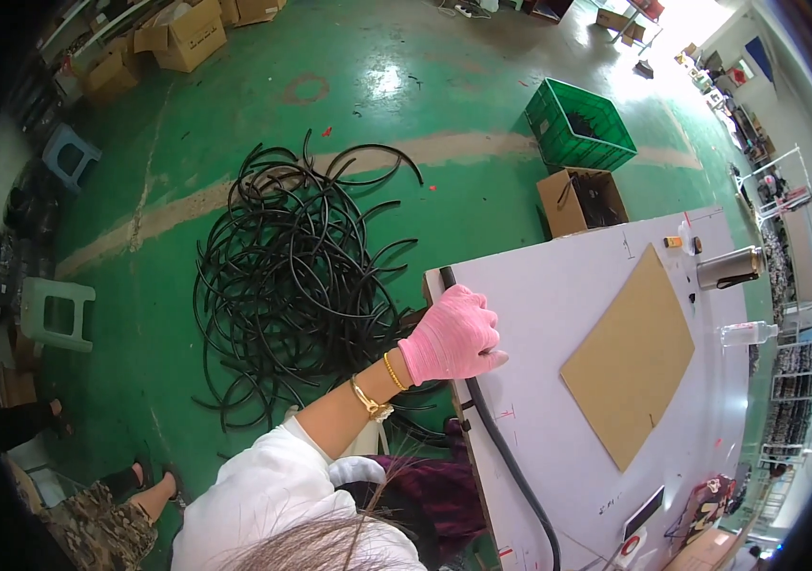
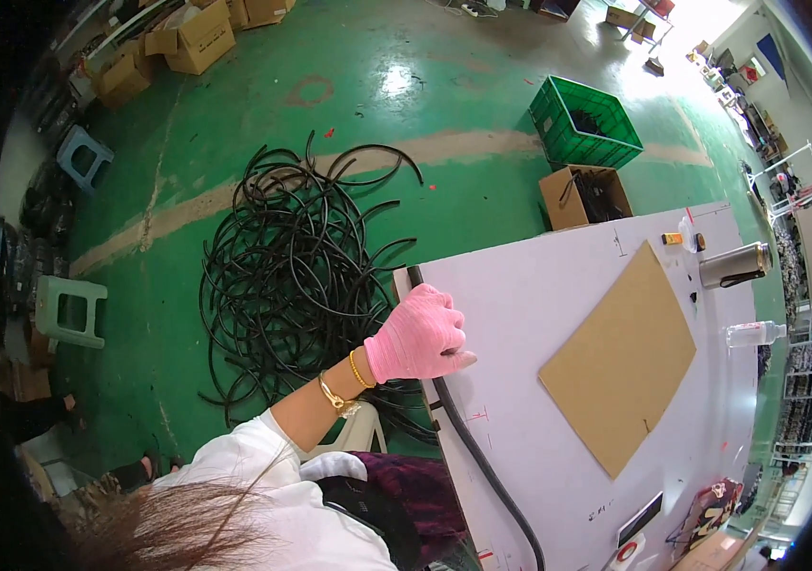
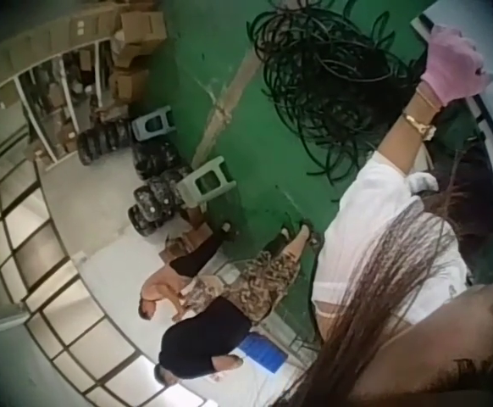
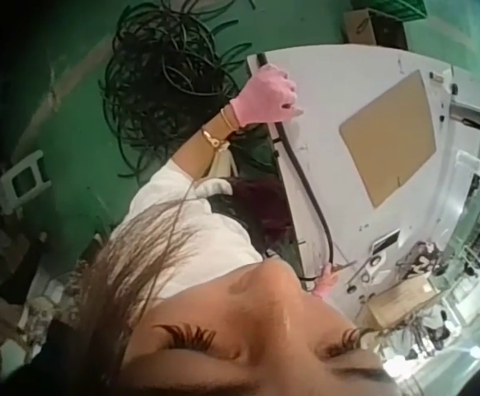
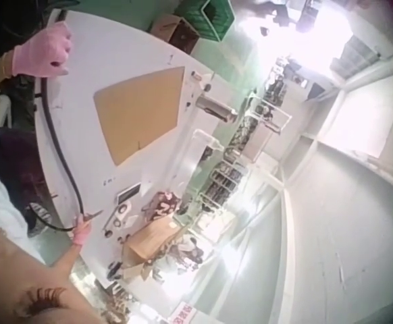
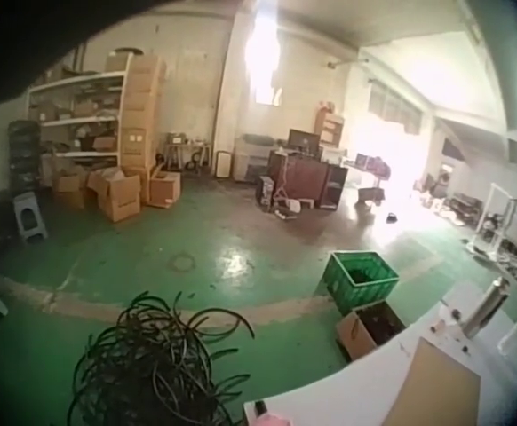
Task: The recorder measures and cuts thick black cables using snips at a workbench in a factory.
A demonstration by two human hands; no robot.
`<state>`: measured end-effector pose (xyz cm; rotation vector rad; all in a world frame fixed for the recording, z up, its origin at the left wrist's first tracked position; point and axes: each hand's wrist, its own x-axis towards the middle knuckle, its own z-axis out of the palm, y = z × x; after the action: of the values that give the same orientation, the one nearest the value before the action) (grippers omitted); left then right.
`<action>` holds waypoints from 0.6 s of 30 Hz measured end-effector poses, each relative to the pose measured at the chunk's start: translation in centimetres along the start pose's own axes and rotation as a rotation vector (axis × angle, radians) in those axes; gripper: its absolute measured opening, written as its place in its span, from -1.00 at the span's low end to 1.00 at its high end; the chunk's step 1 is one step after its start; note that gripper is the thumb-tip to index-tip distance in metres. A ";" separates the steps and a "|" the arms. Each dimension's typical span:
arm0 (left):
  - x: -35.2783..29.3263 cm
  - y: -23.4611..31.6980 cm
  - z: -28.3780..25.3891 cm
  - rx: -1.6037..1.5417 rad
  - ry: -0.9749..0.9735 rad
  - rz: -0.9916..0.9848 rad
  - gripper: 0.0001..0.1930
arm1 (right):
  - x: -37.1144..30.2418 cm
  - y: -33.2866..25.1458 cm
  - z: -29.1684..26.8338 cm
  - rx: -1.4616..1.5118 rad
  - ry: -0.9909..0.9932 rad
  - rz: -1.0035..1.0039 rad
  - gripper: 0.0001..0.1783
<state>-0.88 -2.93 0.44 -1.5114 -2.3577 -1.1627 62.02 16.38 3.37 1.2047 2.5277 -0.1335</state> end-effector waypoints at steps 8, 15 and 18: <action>1.3 1.3 0.2 0.181 -0.220 -0.099 -0.32 | 1.1 -7.1 -1.5 1.051 0.210 0.584 -0.80; 1.2 -0.1 0.5 0.350 -0.204 0.023 -0.30 | -1.4 -6.7 -4.9 1.230 -0.112 0.510 -0.89; 1.9 -0.7 1.5 0.378 -0.211 0.065 -0.33 | -4.5 -5.2 -7.4 1.337 -0.182 0.582 -0.90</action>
<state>-1.92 -0.74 -0.05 -1.6194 -2.4541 -0.5212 58.75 11.47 11.48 2.1030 1.6338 -1.8382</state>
